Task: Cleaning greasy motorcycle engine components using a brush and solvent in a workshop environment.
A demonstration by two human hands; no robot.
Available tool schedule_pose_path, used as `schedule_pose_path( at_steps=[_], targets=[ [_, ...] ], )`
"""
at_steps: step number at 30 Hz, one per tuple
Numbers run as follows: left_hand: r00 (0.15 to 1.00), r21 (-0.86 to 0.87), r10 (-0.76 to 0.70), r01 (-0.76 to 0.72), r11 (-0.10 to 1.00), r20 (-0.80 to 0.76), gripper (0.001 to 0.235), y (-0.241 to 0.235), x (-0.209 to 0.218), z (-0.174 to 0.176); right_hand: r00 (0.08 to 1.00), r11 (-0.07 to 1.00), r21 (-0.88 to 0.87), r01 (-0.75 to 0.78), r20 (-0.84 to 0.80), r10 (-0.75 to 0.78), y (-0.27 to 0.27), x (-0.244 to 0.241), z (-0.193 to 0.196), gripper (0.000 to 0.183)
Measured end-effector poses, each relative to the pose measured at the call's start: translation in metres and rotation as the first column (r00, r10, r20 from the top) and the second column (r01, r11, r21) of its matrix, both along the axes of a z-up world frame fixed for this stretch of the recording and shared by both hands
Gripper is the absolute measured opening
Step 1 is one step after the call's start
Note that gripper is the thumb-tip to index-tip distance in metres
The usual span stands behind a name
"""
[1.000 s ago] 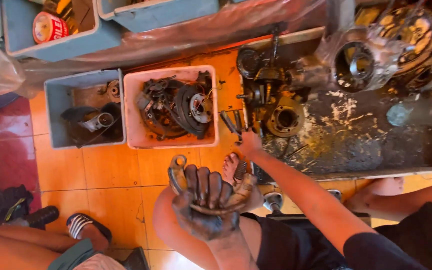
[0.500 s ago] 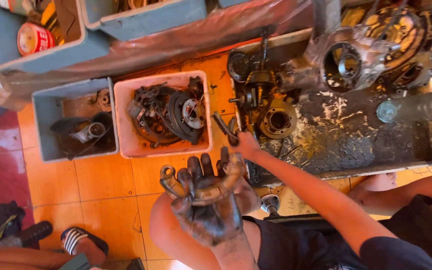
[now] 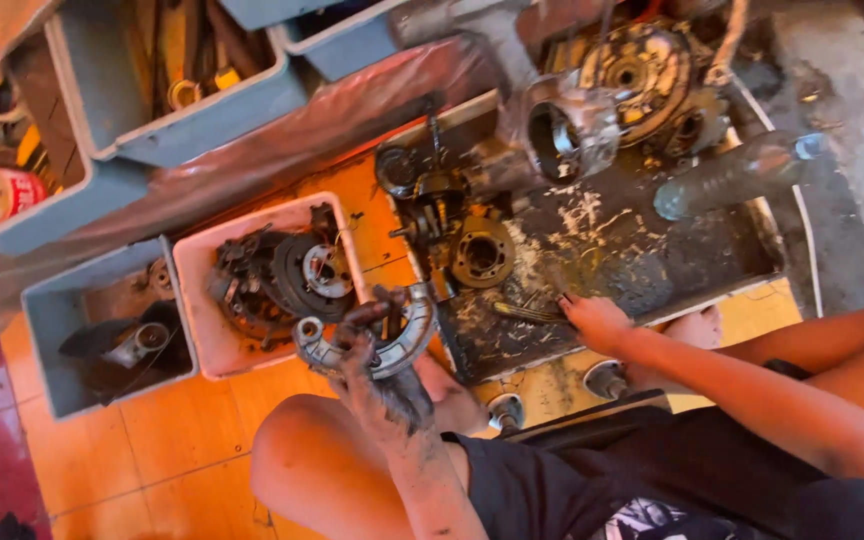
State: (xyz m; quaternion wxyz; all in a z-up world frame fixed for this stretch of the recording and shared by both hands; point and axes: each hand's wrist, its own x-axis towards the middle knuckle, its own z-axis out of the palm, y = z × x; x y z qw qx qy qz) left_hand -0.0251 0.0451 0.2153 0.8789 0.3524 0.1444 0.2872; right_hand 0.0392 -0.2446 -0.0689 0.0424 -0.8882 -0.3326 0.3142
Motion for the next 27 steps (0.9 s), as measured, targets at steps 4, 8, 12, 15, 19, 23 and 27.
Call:
schedule_pose_path(
  at_steps=[4, 8, 12, 15, 19, 23, 27],
  targets=[
    [0.975, 0.365, 0.185, -0.129, 0.922, -0.123, 0.026, -0.012, 0.008, 0.011, 0.991, 0.983, -0.143, 0.113, 0.086, -0.101, -0.011, 0.011, -0.054, 0.061],
    [0.995, 0.178, 0.056, -0.042, 0.983, -0.079, 0.036, -0.014, 0.022, 0.016, 0.971, 0.974, -0.161, 0.158, 0.202, -0.124, -0.007, 0.037, -0.092, 0.055],
    [0.998, 0.035, -0.046, 0.048, 0.998, -0.044, 0.049, -0.012, 0.029, 0.014, 0.988, 0.981, -0.146, 0.127, 0.101, -0.113, 0.000, 0.035, -0.029, 0.060],
    [0.991, -0.112, -0.134, 0.133, 0.985, 0.001, 0.063, -0.015, 0.030, -0.002, 0.981, 0.981, -0.081, 0.176, 0.092, -0.169, -0.022, 0.038, -0.011, 0.056],
    [0.980, -0.209, -0.199, 0.198, 0.958, 0.018, 0.069, -0.031, 0.033, -0.018, 0.949, 0.950, 0.073, 0.304, 0.067, -0.309, -0.035, 0.043, 0.132, 0.051],
    [0.981, -0.110, -0.187, 0.181, 0.977, -0.046, 0.065, -0.056, 0.043, 0.006, 0.913, 0.862, 0.471, 0.185, 0.242, -0.328, -0.042, 0.055, 0.228, 0.043],
    [0.959, 0.099, -0.217, 0.237, 0.967, -0.181, 0.067, -0.059, 0.048, 0.005, 0.855, 0.722, 0.614, 0.319, 0.141, -0.498, -0.008, 0.037, 0.313, 0.035]
  ],
)
